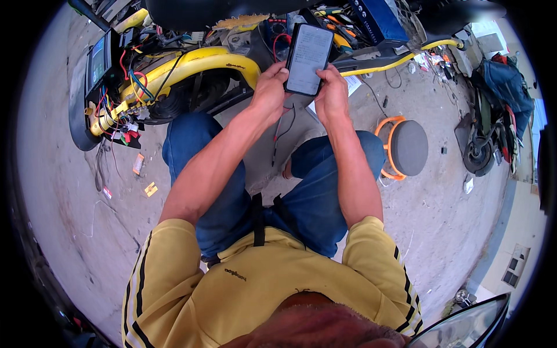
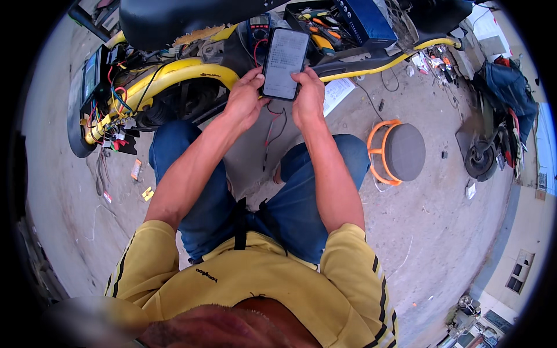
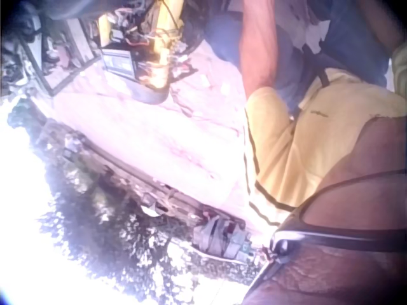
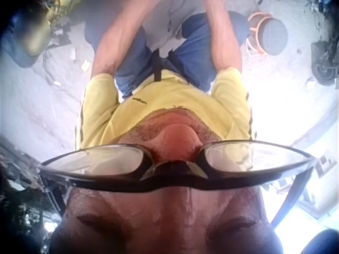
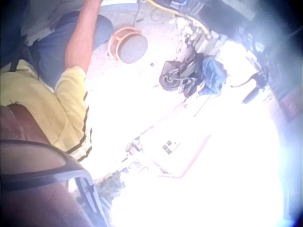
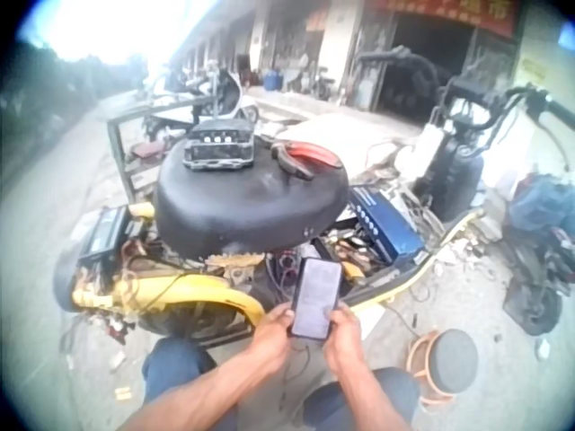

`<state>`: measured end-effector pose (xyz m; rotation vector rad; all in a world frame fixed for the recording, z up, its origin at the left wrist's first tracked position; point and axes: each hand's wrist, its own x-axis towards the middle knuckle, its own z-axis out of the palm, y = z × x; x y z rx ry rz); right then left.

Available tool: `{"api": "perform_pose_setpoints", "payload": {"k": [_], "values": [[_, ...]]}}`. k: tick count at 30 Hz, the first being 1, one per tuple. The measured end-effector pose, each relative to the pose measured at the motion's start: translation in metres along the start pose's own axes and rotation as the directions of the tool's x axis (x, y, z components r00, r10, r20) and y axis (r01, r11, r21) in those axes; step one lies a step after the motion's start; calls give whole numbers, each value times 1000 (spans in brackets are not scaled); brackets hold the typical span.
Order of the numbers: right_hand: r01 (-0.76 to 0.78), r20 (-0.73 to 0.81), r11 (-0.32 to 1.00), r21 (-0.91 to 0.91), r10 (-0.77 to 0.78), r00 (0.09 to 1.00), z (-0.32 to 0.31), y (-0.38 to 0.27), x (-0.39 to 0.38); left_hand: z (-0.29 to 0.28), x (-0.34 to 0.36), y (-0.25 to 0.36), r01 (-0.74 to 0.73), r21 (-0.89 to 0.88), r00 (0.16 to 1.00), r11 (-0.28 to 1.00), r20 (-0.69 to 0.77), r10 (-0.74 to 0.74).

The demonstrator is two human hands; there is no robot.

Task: The person works on the exposed wiring of a yellow electric scooter, using a smartphone to reference information and a multimeter to test connections. They use pliers to strip and adjust wires near the battery and controller area.

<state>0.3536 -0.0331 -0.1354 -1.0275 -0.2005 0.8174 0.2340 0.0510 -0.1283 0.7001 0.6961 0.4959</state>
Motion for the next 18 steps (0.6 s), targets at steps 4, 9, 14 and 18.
{"api": "perform_pose_setpoints", "payload": {"k": [4,9,14,18], "values": [[11,22,998,-64,-10,1000,3,-3,-4,-1,-1,0,4,9,1000,1000,-1,-4],[15,7,1000,-4,-15,1000,2,-3,-4,3,-7,3,-1,39,1000,999,-4,1],[30,-71,998,48,-27,997,4,-4,-5,2,-6,4,13,70,1000,997,15,-14],[33,-56,997,67,-29,998,5,-9,-5,-3,-8,5,12,82,996,997,84,-19]]}}
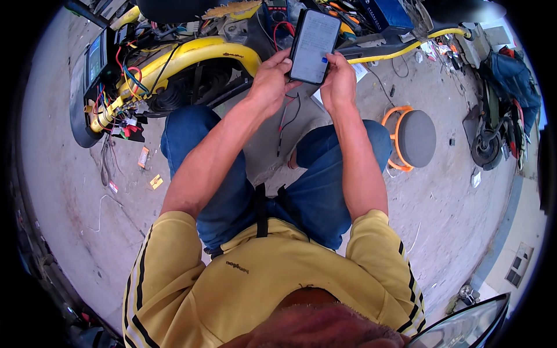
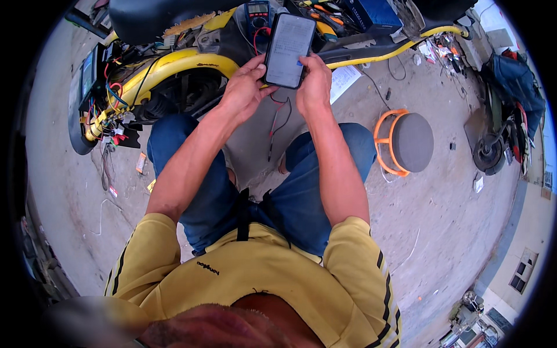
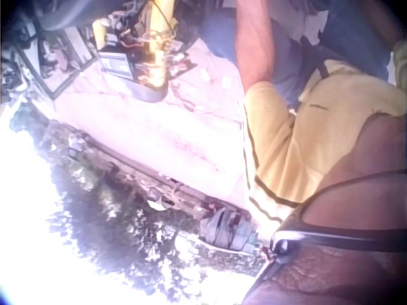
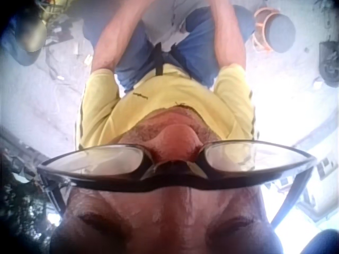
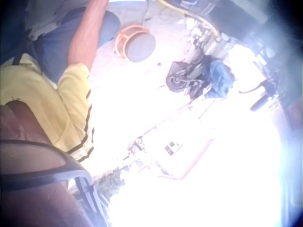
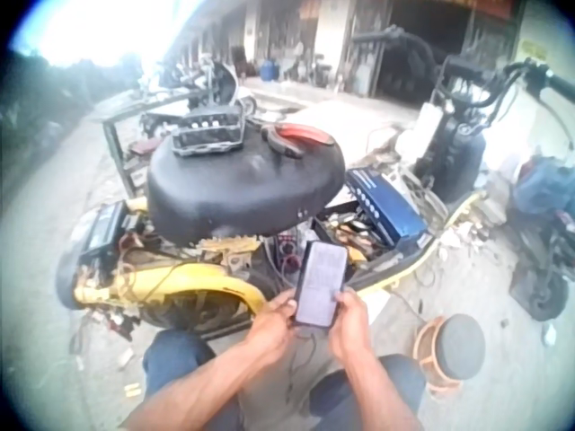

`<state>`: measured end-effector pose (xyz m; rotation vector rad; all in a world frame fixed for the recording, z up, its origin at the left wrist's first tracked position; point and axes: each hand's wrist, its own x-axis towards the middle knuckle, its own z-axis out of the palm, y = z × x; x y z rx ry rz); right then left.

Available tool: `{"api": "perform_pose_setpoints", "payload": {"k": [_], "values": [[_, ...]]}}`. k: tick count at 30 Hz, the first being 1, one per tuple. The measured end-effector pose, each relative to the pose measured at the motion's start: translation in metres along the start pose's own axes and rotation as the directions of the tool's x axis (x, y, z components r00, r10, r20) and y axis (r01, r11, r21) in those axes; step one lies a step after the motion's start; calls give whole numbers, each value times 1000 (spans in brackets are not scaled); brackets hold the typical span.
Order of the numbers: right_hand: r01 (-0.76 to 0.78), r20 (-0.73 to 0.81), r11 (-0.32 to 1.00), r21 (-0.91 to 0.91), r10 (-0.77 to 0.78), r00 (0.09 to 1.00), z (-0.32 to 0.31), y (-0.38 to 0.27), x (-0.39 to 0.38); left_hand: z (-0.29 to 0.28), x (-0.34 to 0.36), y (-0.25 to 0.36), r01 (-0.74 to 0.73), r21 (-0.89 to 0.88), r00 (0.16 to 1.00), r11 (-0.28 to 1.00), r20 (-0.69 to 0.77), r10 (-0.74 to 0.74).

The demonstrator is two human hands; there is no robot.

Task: The person works on the exposed wiring of a yellow electric scooter, using a smartphone to reference information and a multimeter to test connections. They use pliers to strip and adjust wires near the battery and controller area.

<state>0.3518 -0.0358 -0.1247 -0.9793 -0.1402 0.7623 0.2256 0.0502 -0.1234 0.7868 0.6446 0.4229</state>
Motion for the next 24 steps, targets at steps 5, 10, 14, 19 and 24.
{"api": "perform_pose_setpoints", "payload": {"k": [5,10,14,19,24], "values": [[10,117,995,-98,2,993,-5,-2,-1,0,-1,1,-18,22,1000,1000,25,17],[-81,101,989,-127,94,990,-6,-1,0,-1,2,-3,-8,-40,1000,999,-9,8],[-96,-28,995,-27,95,995,-12,8,7,5,7,-13,2,-113,998,994,-54,-8],[-43,-121,997,-60,36,992,5,11,21,8,19,-24,-123,-218,988,968,-120,99],[-26,-115,997,-79,17,993,22,15,38,4,23,-27,-86,-290,980,953,-197,29]]}}
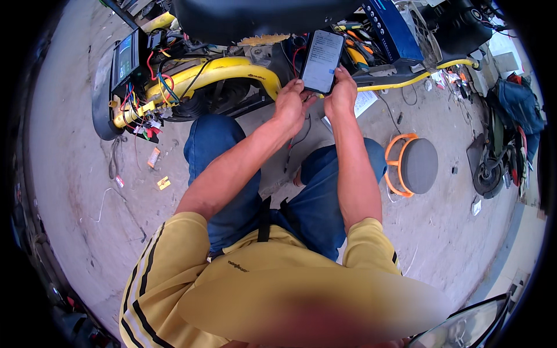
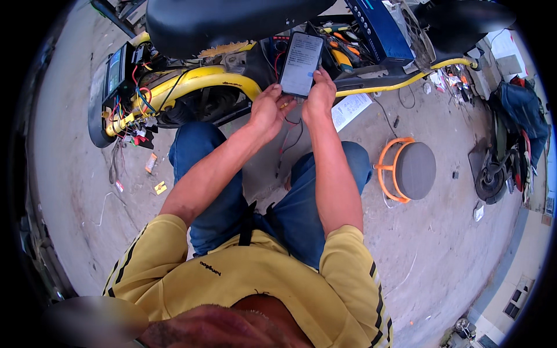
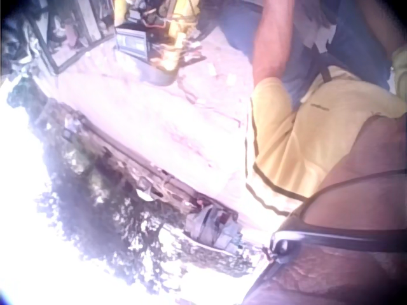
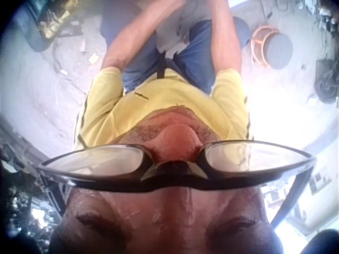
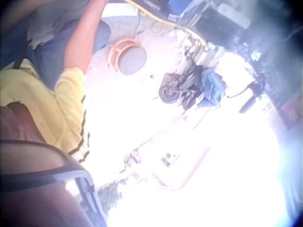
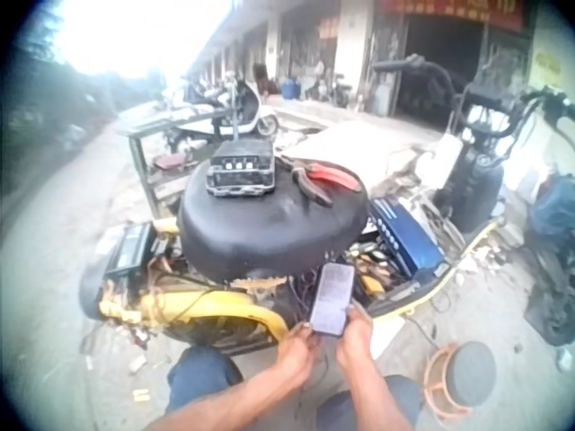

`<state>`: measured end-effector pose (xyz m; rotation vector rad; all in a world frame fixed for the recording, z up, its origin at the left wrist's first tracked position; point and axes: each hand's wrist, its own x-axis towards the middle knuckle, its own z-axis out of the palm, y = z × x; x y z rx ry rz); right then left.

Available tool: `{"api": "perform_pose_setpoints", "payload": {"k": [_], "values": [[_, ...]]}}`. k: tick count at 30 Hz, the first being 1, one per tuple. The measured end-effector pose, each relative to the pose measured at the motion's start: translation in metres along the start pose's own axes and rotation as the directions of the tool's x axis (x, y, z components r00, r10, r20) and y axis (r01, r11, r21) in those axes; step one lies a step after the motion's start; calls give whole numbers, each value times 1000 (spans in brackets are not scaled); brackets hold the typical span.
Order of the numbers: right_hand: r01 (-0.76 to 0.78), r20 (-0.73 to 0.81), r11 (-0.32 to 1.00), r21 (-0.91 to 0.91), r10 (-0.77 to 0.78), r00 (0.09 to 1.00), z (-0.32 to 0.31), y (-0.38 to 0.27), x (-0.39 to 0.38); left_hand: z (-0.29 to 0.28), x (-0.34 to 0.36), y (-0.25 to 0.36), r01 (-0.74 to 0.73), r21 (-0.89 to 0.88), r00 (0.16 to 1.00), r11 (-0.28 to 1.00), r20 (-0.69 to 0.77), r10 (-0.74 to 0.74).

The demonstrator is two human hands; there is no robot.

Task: The person works on the exposed wiring of a yellow electric scooter, using a smartphone to reference information and a multimeter to test connections. They use pliers to strip and adjust wires near the battery and controller area.

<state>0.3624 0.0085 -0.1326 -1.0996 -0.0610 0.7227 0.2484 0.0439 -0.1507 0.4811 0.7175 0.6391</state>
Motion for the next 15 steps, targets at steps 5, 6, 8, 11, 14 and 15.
{"api": "perform_pose_setpoints", "payload": {"k": [5,6,8,11,14,15], "values": [[46,-45,994,-100,-51,998,22,-5,3,-5,13,1,17,-44,999,999,33,-15],[63,-40,992,-108,-68,997,22,-7,7,-5,20,3,19,-62,999,998,52,-15],[96,-28,986,-132,-101,994,23,-11,12,-2,30,2,28,-90,998,996,66,-22],[162,-7,971,-174,-165,986,10,-10,29,11,44,-5,51,-122,997,991,60,-44],[110,-69,971,-214,-127,989,11,-12,15,21,57,-11,66,-159,997,985,39,-60],[135,-82,951,-279,-163,983,10,-10,15,24,62,-13,67,-158,998,985,19,-65]]}}
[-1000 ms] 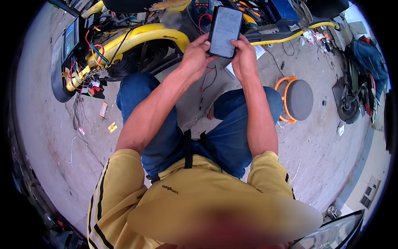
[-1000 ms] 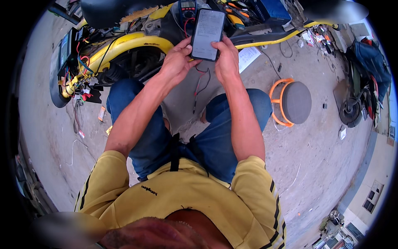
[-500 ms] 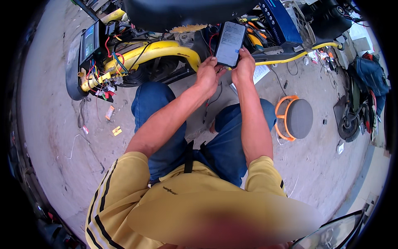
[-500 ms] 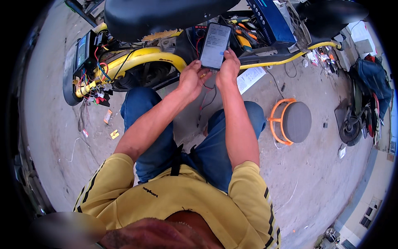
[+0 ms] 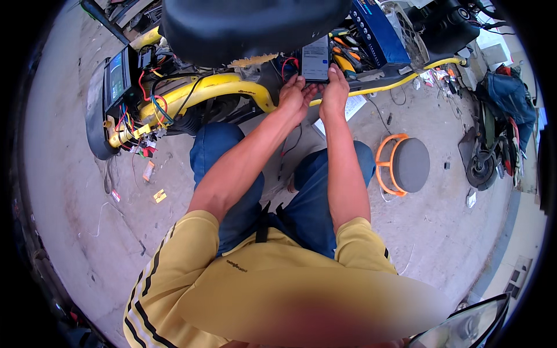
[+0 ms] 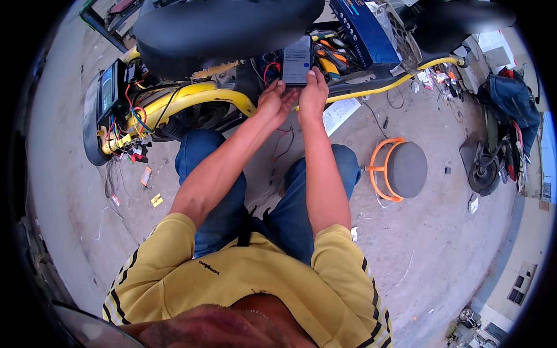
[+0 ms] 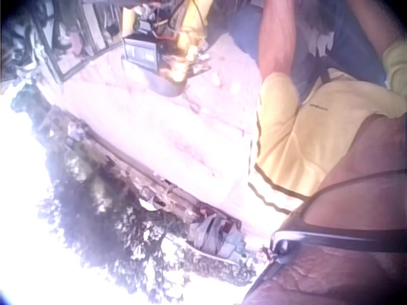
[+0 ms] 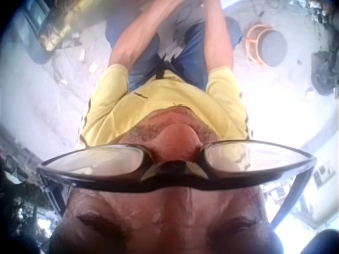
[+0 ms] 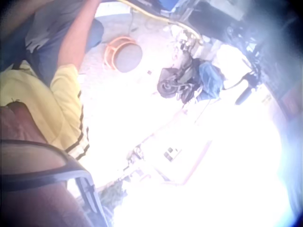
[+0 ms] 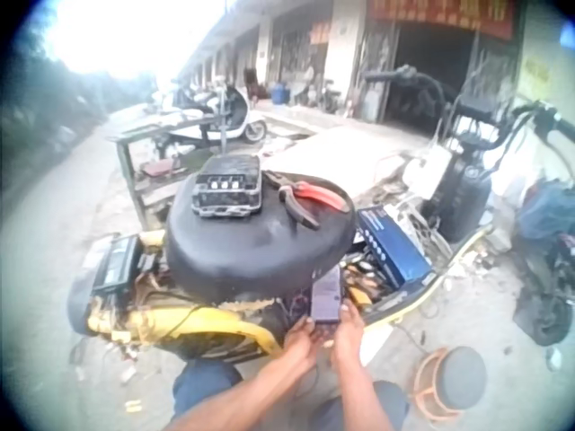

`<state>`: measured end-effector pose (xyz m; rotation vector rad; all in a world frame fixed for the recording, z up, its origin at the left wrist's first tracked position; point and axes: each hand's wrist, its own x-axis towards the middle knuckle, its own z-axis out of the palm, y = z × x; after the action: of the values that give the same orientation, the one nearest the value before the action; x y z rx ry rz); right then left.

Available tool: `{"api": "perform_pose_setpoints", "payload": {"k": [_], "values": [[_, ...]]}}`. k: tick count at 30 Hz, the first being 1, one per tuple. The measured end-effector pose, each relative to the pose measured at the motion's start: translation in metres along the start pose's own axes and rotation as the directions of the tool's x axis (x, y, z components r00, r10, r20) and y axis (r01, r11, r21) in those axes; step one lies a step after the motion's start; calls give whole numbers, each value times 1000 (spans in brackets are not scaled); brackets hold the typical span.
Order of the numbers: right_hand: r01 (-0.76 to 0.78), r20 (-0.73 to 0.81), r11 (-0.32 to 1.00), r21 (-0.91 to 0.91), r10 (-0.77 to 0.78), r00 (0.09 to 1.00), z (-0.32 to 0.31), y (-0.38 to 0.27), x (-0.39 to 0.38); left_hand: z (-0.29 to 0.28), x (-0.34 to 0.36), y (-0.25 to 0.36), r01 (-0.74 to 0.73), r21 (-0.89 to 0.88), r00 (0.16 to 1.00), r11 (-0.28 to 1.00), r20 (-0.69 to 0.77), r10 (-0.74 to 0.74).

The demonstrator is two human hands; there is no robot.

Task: The person works on the exposed wiring of a yellow electric scooter, using a smartphone to reference information and a multimeter to test connections. They use pliers to strip and adjust wires near the battery and controller area.

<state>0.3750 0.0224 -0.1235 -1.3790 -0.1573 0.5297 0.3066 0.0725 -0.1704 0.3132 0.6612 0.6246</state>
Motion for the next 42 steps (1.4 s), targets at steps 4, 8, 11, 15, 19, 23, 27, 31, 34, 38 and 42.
{"api": "perform_pose_setpoints", "payload": {"k": [4,8,11,15,19,23,27,31,34,38,42], "values": [[-18,14,990,-136,20,1000,-3,-10,-9,-3,29,-13,-28,23,996,999,88,26],[31,26,991,-131,-28,999,-18,19,14,8,25,-19,-45,-73,999,996,-10,44],[-29,33,995,-99,33,999,-13,7,3,7,15,-23,-34,-197,997,980,-81,18],[73,34,945,-318,-66,997,-19,3,-1,6,9,-21,-39,-267,994,963,-110,10],[256,51,712,-653,-297,954,-18,-31,-32,4,8,-20,-129,-250,977,960,-200,79],[412,72,560,-719,-529,846,-38,-51,-28,8,-8,-15,-46,-173,978,984,-207,9],[485,202,353,-800,-603,772,-51,-69,-3,1,-19,-5,-41,-113,991,993,-128,26],[525,304,224,-821,-608,734,-56,-83,39,-5,-37,2,-13,28,1000,1000,5,13],[547,445,54,-835,-517,731,-51,-80,92,-10,-51,13,36,120,995,992,91,-47],[492,504,-120,-862,-96,858,-36,-83,136,-8,-76,27,11,264,984,964,169,-58],[540,528,-169,-824,114,841,-32,-80,168,-9,-94,30,2,401,964,916,243,-108]]}}
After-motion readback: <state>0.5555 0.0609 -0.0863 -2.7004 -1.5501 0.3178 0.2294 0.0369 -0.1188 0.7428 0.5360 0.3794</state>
